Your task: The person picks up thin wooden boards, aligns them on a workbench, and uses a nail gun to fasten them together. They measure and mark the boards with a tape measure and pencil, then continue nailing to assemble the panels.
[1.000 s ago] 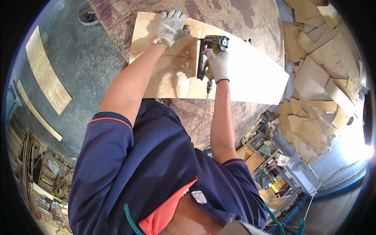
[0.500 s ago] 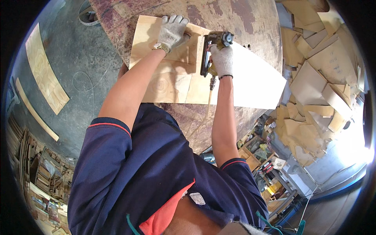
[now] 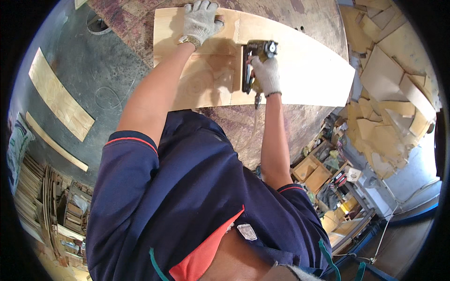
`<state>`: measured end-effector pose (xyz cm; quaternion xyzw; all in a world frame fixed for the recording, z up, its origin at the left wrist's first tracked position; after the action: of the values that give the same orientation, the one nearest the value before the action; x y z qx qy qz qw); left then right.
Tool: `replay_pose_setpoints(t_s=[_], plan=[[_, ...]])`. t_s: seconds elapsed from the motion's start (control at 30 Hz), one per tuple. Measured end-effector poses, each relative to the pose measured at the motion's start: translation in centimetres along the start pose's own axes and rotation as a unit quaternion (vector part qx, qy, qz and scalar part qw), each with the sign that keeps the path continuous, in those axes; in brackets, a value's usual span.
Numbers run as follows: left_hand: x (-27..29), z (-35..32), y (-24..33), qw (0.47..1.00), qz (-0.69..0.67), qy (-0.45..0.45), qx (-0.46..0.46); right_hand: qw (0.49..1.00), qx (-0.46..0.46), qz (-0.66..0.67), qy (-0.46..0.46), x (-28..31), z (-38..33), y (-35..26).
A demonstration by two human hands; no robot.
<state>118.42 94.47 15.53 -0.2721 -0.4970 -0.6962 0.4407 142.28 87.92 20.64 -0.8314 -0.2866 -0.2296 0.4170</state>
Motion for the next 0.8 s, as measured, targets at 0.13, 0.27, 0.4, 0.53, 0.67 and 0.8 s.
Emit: replay_pose_setpoints(t_s=[0.13, 0.27, 0.4, 0.53, 0.67, 0.8], plan=[[0.7, 0.1, 0.4, 0.999, -0.005, 0.04, 0.001, 0.999, -0.025, 0.032, -0.005, -1.1, -5.3, 4.8], [0.2, 0.0, 0.3, 1.0, 0.029, 0.011, 0.0, 1.0, 0.008, 0.005, 0.017, -2.0, -8.9, 7.7], [0.0, -0.1, 0.3, 1.0, 0.028, 0.013, -0.006, 0.999, -0.028, 0.031, -0.002, -2.7, -10.1, 9.4], [0.1, 0.0, 0.3, 0.999, 0.018, 0.028, -0.012, 0.998, -0.046, -0.033, 0.007, -2.7, -10.2, 9.0], [-0.1, 0.0, 0.1, 1.0, 0.017, 0.021, -0.003, 0.998, -0.039, -0.039, 0.01, -2.7, -10.7, 8.0], [-0.1, -0.1, 0.2, 0.999, 0.036, 0.023, -0.008, 0.997, 0.01, -0.061, 0.04, -2.4, -11.0, 6.9]])
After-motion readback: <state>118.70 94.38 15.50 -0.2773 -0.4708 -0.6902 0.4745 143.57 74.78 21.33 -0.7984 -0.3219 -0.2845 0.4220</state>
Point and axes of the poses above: each hand's wrist, its own z-axis towards the middle knuckle, its own x-axis out of the back of the hand, y = z × x, the point moved 6 cm from there along z, towards the middle knuckle, and after that the axes turned 2 degrees about -x, right-handed, at the moved point
